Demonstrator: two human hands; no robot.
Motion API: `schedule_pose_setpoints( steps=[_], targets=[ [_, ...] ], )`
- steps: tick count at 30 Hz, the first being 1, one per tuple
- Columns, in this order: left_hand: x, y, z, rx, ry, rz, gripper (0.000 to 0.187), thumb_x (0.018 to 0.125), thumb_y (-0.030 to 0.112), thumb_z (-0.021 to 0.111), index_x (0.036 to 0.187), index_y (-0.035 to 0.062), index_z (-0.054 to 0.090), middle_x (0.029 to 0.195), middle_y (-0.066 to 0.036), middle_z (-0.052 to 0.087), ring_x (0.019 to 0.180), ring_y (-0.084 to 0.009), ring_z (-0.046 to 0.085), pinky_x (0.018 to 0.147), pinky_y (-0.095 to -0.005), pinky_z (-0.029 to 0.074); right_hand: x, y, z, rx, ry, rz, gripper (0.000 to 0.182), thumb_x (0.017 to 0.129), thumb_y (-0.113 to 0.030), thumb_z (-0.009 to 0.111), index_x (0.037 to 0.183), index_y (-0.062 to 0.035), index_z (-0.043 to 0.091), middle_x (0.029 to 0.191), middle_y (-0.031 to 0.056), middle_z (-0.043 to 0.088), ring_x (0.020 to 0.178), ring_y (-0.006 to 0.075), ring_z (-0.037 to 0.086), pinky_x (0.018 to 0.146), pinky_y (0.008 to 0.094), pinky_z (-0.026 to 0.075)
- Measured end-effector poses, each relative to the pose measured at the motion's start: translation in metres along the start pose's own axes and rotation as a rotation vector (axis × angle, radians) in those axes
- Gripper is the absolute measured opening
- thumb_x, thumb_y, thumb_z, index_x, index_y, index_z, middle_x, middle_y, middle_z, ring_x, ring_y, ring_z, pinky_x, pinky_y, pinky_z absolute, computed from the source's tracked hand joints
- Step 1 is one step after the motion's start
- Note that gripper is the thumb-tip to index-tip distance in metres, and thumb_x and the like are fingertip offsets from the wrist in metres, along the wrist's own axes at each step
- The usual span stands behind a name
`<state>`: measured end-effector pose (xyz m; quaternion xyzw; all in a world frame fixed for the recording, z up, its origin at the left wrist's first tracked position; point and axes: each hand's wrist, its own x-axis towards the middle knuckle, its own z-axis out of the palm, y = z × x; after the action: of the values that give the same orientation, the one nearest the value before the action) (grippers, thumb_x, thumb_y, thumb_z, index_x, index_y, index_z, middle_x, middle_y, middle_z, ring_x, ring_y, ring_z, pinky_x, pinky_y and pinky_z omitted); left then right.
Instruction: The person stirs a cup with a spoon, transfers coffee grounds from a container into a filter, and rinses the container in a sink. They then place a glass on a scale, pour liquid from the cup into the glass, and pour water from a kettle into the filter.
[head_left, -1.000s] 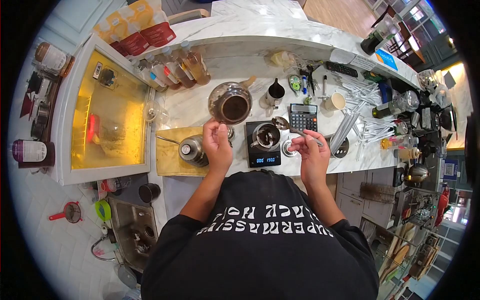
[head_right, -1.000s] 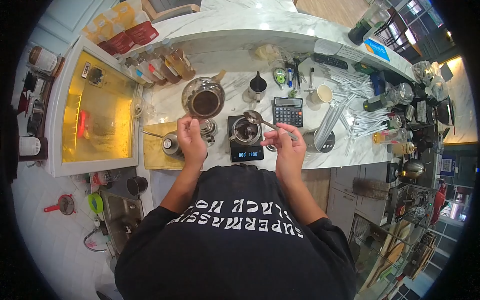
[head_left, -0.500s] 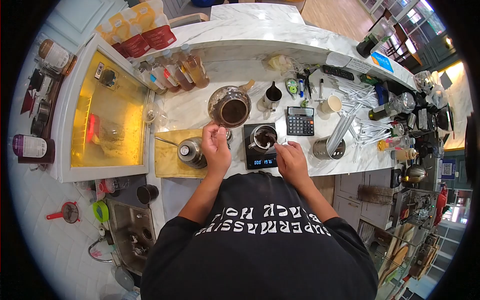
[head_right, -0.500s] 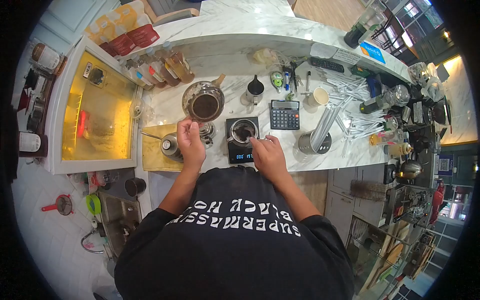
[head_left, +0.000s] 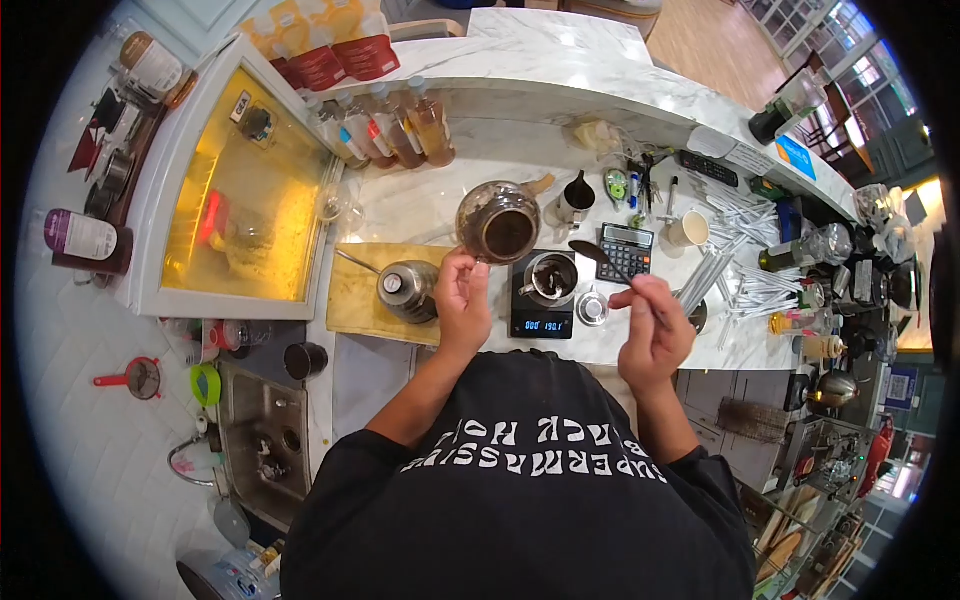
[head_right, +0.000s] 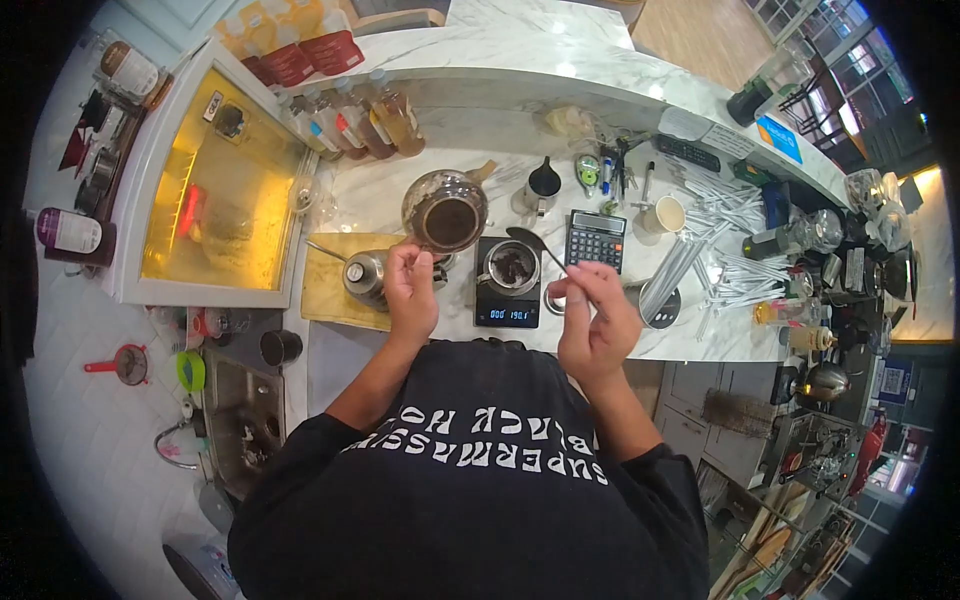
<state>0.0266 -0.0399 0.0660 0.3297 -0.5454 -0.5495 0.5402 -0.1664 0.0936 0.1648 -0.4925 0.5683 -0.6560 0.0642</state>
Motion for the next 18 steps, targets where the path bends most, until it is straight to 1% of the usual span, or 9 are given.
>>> schedule_pose_setpoints(
  steps=[1,2,4,5,6,8,9,11,18],
  targets=[
    [-0.002,0.01,0.003,-0.004,-0.031,-0.027,0.011,0.104,0.009,0.061,0.105,0.0028,0.051,0.116,-0.008,0.055,0.103,-0.0114,0.054,0.094,-0.0271,0.044,0.007,-0.008,0.0,0.05,-0.007,0.01,0.021,0.092,0.01,0.061,0.111,0.005,0.069,0.081,0.0121,0.074,0.076,0.0202,0.071,0.094,0.0431,0.051],
    [-0.004,0.014,0.006,0.003,-0.028,-0.024,0.011,0.104,0.009,0.061,0.105,0.0028,0.051,0.116,-0.008,0.055,0.103,-0.0114,0.054,0.094,-0.0271,0.044,0.016,-0.014,0.0,0.058,-0.007,0.01,0.021,0.092,0.01,0.061,0.111,0.005,0.069,0.081,0.0121,0.074,0.076,0.0202,0.071,0.094,0.0431,0.051],
    [-0.005,0.022,0.012,0.084,-0.066,0.134,0.01,0.104,0.007,0.06,0.104,0.0023,0.05,0.117,-0.011,0.056,0.104,-0.0135,0.054,0.097,-0.0297,0.044,0.033,-0.023,-0.001,-0.068,-0.213,-0.203,0.021,0.091,0.009,0.062,0.11,0.0025,0.07,0.081,0.0092,0.075,0.074,0.0198,0.072,0.095,0.044,0.051],
    [-0.007,0.028,0.014,0.02,-0.091,0.177,0.011,0.103,0.007,0.06,0.103,0.0015,0.05,0.117,-0.016,0.057,0.107,-0.019,0.055,0.099,-0.0338,0.044,0.036,-0.025,0.002,-0.053,-0.24,-0.212,0.022,0.089,0.009,0.065,0.108,0.0,0.071,0.082,0.0077,0.075,0.072,0.0197,0.071,0.096,0.0462,0.05],
    [-0.009,0.032,0.014,0.03,-0.087,0.18,0.011,0.103,0.007,0.06,0.103,0.0015,0.05,0.117,-0.016,0.057,0.107,-0.019,0.055,0.099,-0.0338,0.044,0.037,-0.026,0.004,-0.042,-0.24,-0.212,0.022,0.089,0.009,0.065,0.108,0.0,0.071,0.082,0.0077,0.075,0.072,0.0197,0.071,0.096,0.0462,0.05],
    [-0.014,0.037,0.009,0.171,-0.122,0.372,0.015,0.102,0.011,0.062,0.104,0.0021,0.05,0.117,-0.021,0.057,0.109,-0.0262,0.057,0.099,-0.0375,0.044,0.037,-0.027,0.007,-0.056,-0.337,-0.236,0.023,0.086,0.01,0.066,0.106,-0.0016,0.071,0.08,0.0065,0.074,0.071,0.0195,0.071,0.096,0.0472,0.05],
    [-0.019,0.039,0.007,0.181,-0.121,0.373,0.015,0.102,0.011,0.062,0.104,0.0021,0.05,0.117,-0.021,0.057,0.109,-0.0262,0.057,0.099,-0.0375,0.044,0.037,-0.028,0.007,-0.048,-0.352,-0.246,0.024,0.082,0.009,0.069,0.104,-0.0023,0.072,0.078,0.0048,0.072,0.068,0.0201,0.069,0.096,0.0483,0.051],
    [-0.023,0.041,0.004,0.245,-0.108,0.383,0.02,0.1,0.015,0.066,0.105,0.0031,0.051,0.119,-0.026,0.057,0.109,-0.0318,0.058,0.097,-0.0415,0.046,0.035,-0.026,0.007,-0.058,-0.359,-0.272,0.024,0.082,0.008,0.07,0.103,-0.0026,0.072,0.077,0.0044,0.071,0.067,0.02,0.068,0.096,0.0486,0.051],
    [-0.022,0.045,0.015,0.341,-0.054,0.475,0.022,0.1,0.018,0.067,0.105,0.0044,0.051,0.121,-0.028,0.056,0.104,-0.0323,0.06,0.091,-0.0421,0.049,0.046,-0.018,0.005,-0.074,-0.4,-0.345,0.026,0.077,0.006,0.072,0.101,-0.0033,0.071,0.074,0.0035,0.068,0.065,0.0198,0.066,0.095,0.0498,0.051]
  ],
)
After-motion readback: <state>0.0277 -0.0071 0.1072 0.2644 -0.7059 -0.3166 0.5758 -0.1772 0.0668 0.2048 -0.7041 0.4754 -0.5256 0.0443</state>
